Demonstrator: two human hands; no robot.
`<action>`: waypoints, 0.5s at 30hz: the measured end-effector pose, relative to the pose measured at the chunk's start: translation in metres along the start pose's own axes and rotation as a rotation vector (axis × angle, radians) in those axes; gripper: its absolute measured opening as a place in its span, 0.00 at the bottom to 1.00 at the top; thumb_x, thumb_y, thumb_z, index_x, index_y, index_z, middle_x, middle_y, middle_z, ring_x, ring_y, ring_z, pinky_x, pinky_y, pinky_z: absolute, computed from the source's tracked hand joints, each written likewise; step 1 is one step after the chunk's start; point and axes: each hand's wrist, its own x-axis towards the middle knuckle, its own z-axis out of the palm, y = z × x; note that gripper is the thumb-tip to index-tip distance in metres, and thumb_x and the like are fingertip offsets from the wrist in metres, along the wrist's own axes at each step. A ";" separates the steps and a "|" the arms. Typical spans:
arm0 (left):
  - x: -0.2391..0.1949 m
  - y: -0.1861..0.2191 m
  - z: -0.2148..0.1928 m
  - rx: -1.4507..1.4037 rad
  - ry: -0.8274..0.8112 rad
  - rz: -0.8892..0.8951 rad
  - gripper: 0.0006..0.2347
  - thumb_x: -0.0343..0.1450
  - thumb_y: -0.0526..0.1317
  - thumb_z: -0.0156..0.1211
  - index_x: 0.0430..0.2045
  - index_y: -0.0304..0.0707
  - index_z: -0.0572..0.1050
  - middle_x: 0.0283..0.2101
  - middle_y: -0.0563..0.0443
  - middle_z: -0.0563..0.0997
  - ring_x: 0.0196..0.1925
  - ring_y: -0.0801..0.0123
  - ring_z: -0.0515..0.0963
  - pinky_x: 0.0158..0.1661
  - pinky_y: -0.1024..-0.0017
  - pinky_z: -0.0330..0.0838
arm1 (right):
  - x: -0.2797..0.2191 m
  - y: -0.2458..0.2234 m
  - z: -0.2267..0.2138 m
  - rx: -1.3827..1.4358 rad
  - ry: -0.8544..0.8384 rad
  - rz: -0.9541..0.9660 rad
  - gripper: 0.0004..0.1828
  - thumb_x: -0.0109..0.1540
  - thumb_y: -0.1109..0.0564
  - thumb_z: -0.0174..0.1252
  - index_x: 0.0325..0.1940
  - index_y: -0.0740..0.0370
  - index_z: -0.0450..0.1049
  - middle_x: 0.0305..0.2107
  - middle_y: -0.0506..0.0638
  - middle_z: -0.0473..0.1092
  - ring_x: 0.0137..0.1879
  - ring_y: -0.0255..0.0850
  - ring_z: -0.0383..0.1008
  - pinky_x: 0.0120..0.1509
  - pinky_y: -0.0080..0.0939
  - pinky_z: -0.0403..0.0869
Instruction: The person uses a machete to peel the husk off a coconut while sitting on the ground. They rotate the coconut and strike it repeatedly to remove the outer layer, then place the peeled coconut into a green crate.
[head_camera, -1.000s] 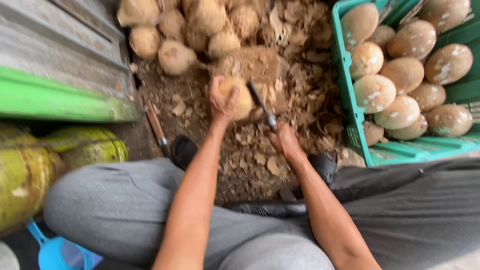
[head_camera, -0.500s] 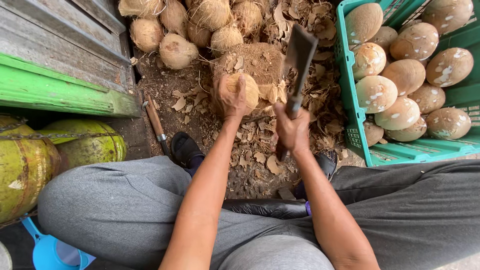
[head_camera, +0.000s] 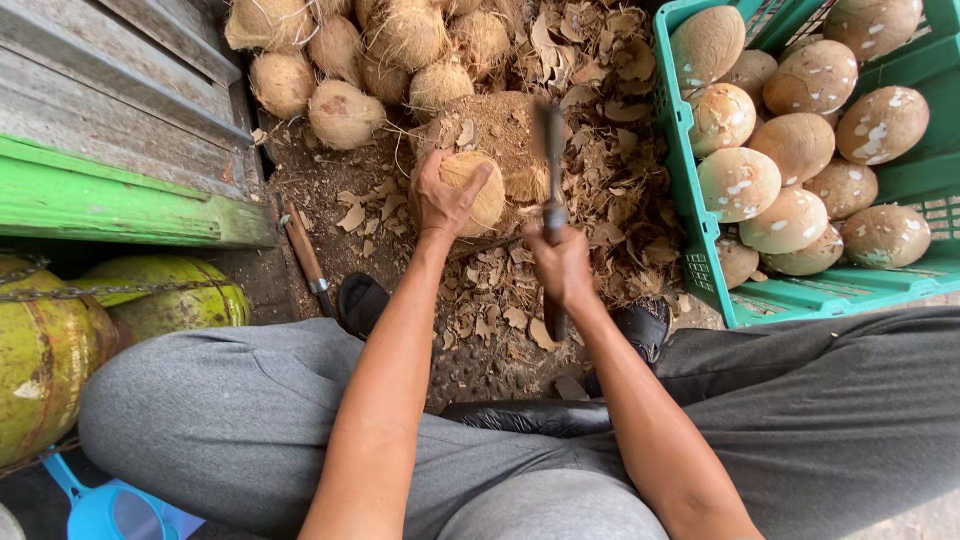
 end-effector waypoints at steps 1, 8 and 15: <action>-0.002 0.001 -0.004 0.001 0.000 0.027 0.26 0.60 0.62 0.66 0.37 0.40 0.75 0.42 0.47 0.80 0.47 0.59 0.79 0.48 0.53 0.73 | 0.001 0.012 0.005 -0.158 -0.046 0.028 0.15 0.65 0.51 0.57 0.26 0.57 0.67 0.16 0.46 0.64 0.16 0.33 0.58 0.18 0.40 0.62; -0.032 -0.011 -0.047 -0.426 -0.106 0.033 0.29 0.58 0.62 0.65 0.46 0.43 0.74 0.45 0.46 0.80 0.47 0.61 0.81 0.45 0.55 0.79 | 0.002 0.045 0.018 -0.462 -0.141 0.136 0.14 0.68 0.50 0.53 0.37 0.63 0.72 0.18 0.51 0.67 0.18 0.36 0.58 0.21 0.43 0.66; -0.042 -0.012 -0.039 -0.436 -0.012 -0.034 0.31 0.58 0.62 0.63 0.48 0.40 0.73 0.48 0.45 0.78 0.52 0.57 0.78 0.51 0.54 0.72 | -0.004 -0.006 -0.012 -0.656 -0.156 0.085 0.21 0.75 0.39 0.50 0.57 0.60 0.66 0.34 0.56 0.75 0.36 0.37 0.73 0.39 0.40 0.70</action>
